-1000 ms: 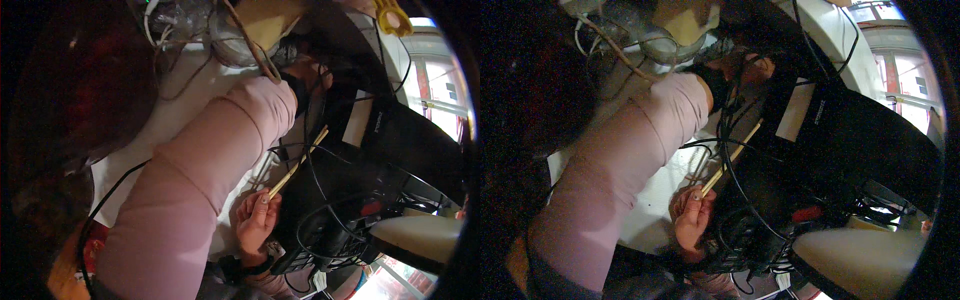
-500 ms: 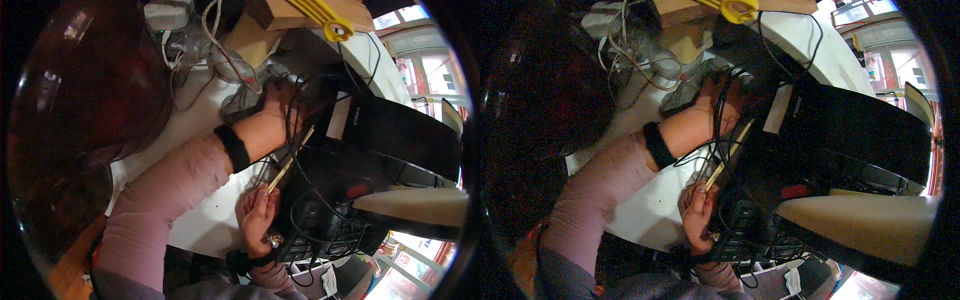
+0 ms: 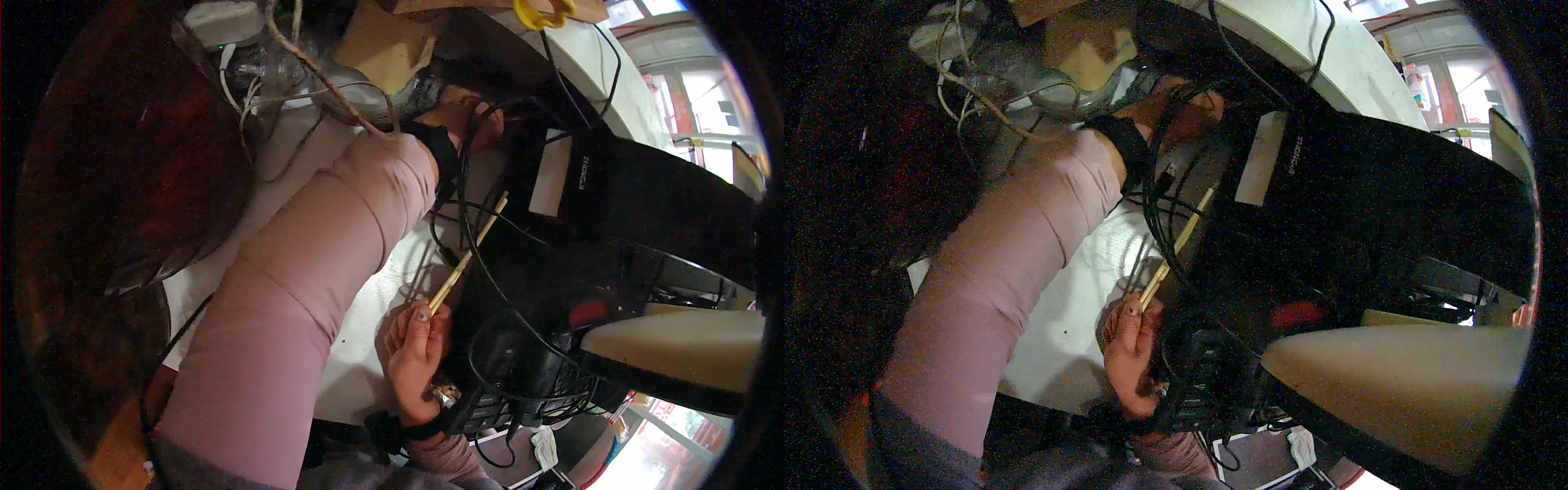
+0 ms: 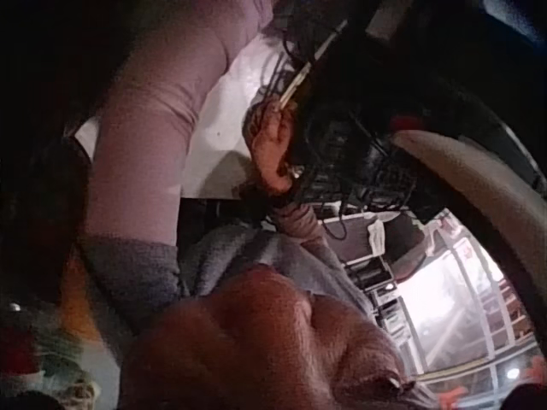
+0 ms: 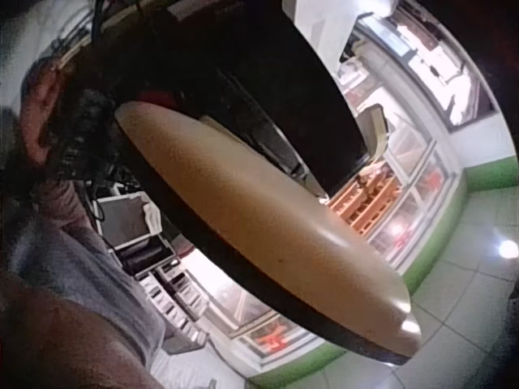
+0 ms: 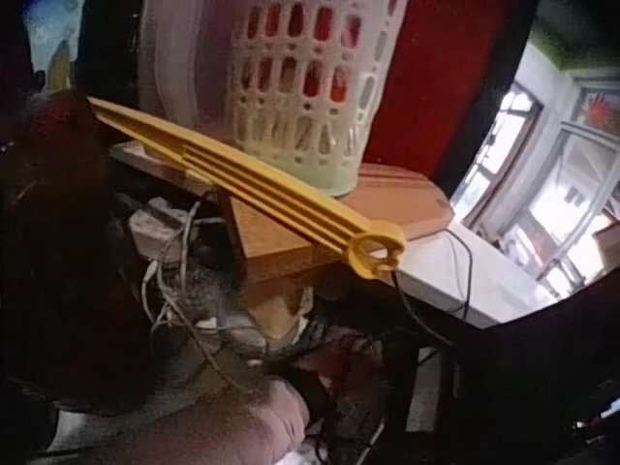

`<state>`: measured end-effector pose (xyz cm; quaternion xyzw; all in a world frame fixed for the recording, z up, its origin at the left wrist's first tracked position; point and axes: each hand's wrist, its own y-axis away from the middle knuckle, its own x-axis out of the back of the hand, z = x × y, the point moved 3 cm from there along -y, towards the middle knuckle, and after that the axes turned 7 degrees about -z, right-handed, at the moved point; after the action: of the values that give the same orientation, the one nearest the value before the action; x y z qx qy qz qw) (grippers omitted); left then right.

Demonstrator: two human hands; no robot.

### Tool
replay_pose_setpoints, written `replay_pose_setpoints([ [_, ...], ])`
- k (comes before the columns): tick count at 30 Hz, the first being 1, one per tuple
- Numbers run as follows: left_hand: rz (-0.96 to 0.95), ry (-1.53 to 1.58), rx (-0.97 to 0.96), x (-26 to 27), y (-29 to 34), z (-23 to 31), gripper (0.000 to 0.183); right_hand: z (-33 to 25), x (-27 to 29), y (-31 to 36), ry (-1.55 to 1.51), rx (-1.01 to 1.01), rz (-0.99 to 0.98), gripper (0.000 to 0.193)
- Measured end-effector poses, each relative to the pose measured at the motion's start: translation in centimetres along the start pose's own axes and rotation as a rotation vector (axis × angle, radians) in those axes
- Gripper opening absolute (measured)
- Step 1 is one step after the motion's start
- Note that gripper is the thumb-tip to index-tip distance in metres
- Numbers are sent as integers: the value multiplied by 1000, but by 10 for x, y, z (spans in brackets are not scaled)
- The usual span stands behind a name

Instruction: The person wipes the back and sides of a black monitor with a cloth, then uses red-handled pliers to cut a cable near the monitor. They continue wiping the monitor and surrounding desk area, handling a small yellow packet and a white container, and repeatedly cleaning the same surfaces with the cloth.

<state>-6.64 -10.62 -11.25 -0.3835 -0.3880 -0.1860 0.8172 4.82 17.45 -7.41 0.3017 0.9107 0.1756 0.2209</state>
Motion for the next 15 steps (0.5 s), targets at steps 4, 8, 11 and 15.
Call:
replay_pose_setpoints([
  [4, 147, 79, 14, 16, 2, 2, 18, -2, 2, -2, 47, 38, -22, 11],
  [8, 59, 48, 61, 40, -4, 8, 22, 8, -5, 4, -29, 22, -19, 11],
  [11, -117, 41, 112, 50, -12, 16, 27, 12, -4, 3, 60, 74, 37, 11],
  [15, -151, 107, 122, 66, -21, 10, 30, 13, -1, 1, 78, 55, 1, 12],
])
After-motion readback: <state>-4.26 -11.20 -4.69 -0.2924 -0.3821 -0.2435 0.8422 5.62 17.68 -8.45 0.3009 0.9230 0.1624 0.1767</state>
